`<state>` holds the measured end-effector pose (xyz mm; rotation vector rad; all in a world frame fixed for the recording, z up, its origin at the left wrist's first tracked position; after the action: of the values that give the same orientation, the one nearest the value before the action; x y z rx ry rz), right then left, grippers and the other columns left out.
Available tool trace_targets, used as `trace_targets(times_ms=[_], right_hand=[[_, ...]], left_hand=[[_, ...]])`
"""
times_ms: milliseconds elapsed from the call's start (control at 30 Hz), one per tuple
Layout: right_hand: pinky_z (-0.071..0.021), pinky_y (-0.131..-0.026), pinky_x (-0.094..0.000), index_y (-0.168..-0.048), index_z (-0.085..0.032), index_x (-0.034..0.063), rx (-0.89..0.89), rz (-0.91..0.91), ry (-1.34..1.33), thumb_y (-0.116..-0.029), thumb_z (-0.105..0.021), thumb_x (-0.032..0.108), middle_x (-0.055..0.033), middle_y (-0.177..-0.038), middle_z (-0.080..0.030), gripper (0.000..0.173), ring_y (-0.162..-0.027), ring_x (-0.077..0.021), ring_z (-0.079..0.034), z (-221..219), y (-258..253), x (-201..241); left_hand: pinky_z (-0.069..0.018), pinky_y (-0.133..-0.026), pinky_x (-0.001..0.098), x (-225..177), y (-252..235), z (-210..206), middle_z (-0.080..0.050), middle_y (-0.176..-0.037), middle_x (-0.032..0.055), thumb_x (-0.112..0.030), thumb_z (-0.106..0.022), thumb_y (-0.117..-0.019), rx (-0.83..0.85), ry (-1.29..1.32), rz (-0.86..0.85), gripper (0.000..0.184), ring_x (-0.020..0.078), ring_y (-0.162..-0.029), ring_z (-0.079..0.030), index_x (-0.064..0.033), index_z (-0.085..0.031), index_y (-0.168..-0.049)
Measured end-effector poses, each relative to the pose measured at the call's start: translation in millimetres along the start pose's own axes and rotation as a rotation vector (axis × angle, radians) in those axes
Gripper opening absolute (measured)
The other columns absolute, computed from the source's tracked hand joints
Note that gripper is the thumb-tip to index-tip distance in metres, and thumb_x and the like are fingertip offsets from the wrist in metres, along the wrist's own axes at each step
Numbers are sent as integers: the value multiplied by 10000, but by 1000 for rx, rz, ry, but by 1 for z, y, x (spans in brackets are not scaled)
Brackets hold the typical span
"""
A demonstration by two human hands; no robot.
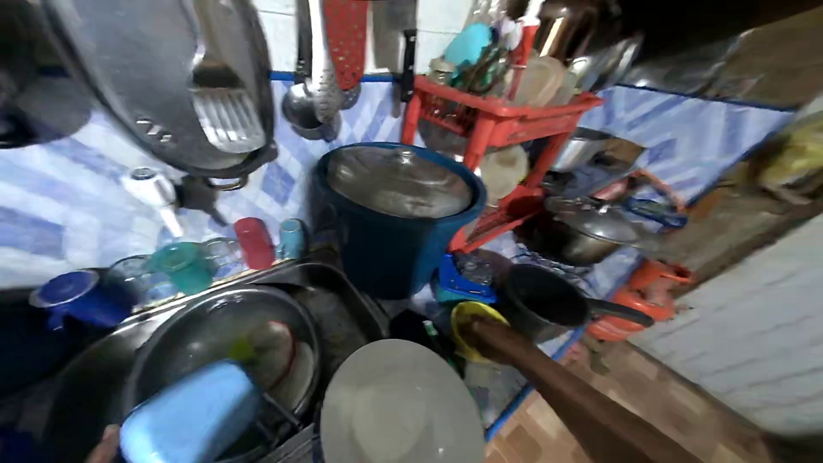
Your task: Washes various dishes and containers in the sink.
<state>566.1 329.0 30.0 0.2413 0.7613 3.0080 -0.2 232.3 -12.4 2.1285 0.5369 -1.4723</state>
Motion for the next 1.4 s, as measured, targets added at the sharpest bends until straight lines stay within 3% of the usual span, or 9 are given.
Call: trace_targets(times_ms=[267, 467, 600, 767, 900, 967, 1067, 1167, 1400], right_hand=[[-448, -977, -724, -1277, -636, -78, -394, -55, -75, -969, -621, 9, -394, -1179, -638, 320, -1145, -593, -598, 17, -17, -42], [-322, -1139, -678, -1452, -479, -105, -84, -5, -58, -1048, -567, 166, -411, -1423, -490, 495, -1354, -576, -454, -2, -6, -14], [-455, -890, -782, -1216, -645, -135, -388, 234, 19, -966, -628, 156, -455, -1131, -613, 384, -1053, -651, -597, 4, -33, -38], [-445, -1030, -634, -1315, -546, -167, -422, 87, -352, -1031, -533, 126, -393, -1256, -588, 408, -1174, -483, -595, 48, 6, -19], [-555, -749, -216, -1266, -482, -105, -457, 213, -937, -1068, -303, 27, -71, -971, -611, 298, -814, -18, -629, 82, 73, 62], [-522, -741, -219, -1229, -550, -34, -537, 52, -1292, -1115, -236, 95, -72, -908, -610, 358, -775, -68, -605, 82, 91, 112], [-599, -708, -235, -1151, -657, 102, -106, 621, -1273, -1066, -380, 264, -8, -1002, -721, 332, -853, -69, -688, 74, 64, 203], [-567, -639, -284, -1169, -654, 66, -1, 712, -1043, -1026, -494, 159, -57, -972, -708, 234, -768, -118, -661, 52, 62, 318], [-511, -976, -517, -1151, -747, 41, -147, 815, -599, -1010, -580, 239, -171, -1156, -701, 296, -1103, -311, -648, -90, 116, 472]], left_hand=[[-614, -757, 384, -5, 24, 6, -708, -932, 68, -407, -300, -1120, -210, 38, 1, 507, 148, -840, -706, -19, -620, -1184], [-577, -669, 246, -32, 35, 23, -652, -673, -26, -220, -372, -1119, -326, -152, -199, 460, 36, -656, -653, -29, -665, -822], [-565, -610, 211, -39, 39, 22, -637, -610, -73, -139, -383, -1080, -243, -87, -396, 465, 11, -591, -633, -105, -632, -689], [-531, -609, 159, -50, 59, 24, -627, -626, -136, -41, -466, -1007, -124, -116, -608, 386, -49, -600, -602, -137, -640, -677], [-515, -619, 130, -44, 78, 35, -596, -633, -130, -47, -484, -1004, -118, -200, -675, 348, -78, -617, -579, -92, -613, -685], [-489, -618, 108, -37, 84, 41, -556, -631, -122, -47, -492, -999, -110, -229, -680, 317, -90, -615, -549, -67, -582, -696], [-518, -652, 119, -30, 91, 44, -612, -701, -90, -71, -507, -1007, 29, -287, -620, 210, -76, -666, -590, -16, -625, -841], [-566, -790, 177, -28, 97, 44, -691, -886, -18, -62, -488, -1024, 187, -288, -495, 186, -22, -824, -659, 57, -628, -1054], [-516, -826, 159, -35, 106, 57, -662, -887, 42, -67, -486, -1020, 14, -328, -351, 229, -29, -845, -624, 118, -613, -1064]])
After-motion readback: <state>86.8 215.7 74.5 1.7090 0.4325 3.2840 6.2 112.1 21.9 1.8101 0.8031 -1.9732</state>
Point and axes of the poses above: each hand's wrist, its own y-axis away from the middle knuckle, its own z-axis out of the back of the hand, x = y × z, the point moved 10 cm from there along -y, towards the middle knuckle
